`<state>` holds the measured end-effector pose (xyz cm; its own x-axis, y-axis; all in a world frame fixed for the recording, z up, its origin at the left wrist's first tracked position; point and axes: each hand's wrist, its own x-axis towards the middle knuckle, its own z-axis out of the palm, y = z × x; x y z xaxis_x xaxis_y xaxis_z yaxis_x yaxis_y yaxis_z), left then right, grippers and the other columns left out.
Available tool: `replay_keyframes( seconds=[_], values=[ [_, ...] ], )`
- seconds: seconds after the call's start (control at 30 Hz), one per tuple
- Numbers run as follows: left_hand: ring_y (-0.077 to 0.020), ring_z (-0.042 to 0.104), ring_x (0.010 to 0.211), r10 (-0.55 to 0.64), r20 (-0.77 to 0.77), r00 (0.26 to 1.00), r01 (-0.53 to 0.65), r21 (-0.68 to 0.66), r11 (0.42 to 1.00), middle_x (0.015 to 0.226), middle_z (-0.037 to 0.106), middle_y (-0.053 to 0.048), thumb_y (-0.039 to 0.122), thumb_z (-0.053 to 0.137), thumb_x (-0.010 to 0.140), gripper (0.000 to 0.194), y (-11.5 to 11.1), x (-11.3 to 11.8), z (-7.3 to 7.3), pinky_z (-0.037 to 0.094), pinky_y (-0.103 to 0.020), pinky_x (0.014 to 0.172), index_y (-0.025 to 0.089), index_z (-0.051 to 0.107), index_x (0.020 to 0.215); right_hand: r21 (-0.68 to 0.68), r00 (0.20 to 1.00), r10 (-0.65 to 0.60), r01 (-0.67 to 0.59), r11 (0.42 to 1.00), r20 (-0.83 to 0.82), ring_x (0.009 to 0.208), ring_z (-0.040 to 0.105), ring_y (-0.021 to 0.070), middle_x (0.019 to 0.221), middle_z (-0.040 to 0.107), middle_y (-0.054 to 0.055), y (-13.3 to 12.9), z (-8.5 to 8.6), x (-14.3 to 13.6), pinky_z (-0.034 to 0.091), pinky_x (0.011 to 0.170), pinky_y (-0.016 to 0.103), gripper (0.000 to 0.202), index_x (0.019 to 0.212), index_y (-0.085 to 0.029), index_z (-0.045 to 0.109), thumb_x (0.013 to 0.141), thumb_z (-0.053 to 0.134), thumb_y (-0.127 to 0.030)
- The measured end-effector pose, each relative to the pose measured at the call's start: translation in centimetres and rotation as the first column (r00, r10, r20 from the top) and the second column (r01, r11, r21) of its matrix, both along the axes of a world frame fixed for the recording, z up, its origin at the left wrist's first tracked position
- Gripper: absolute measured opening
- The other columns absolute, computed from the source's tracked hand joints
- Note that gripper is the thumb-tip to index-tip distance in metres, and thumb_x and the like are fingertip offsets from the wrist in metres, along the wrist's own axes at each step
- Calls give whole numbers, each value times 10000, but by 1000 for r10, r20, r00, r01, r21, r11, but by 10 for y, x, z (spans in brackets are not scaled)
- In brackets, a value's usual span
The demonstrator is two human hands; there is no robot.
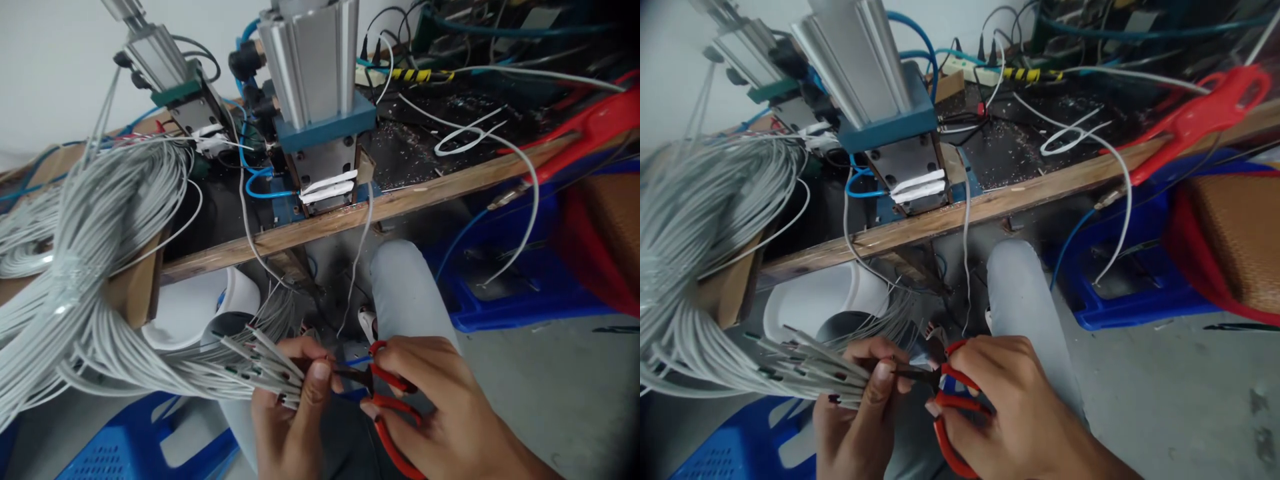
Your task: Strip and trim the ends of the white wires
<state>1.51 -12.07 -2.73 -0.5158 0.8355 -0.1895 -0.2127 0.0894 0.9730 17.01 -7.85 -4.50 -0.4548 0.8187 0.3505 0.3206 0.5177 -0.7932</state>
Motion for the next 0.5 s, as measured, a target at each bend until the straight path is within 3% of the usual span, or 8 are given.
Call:
replay_keyframes(
  seconds=[0.2,0.5],
  values=[
    [-76,514,561,-72,74,995,72,7,997,578,588,52,463,806,853,253,-2,-4,-3,391,-170,570,223,732,819,-52,1000,2,-1,999,13,586,499,105,668,540,-65,-2,-3,0,366,604,271,152,791,-218,519,851,631,-135],
    [-84,454,537,-114,117,987,112,23,993,558,556,48,434,763,895,221,-4,-8,-4,330,-203,516,227,744,821,-8,1000,3,-2,1000,13,580,538,113,673,581,-50,-5,-4,-5,414,611,272,99,830,-212,558,855,623,-142]
  ],
)
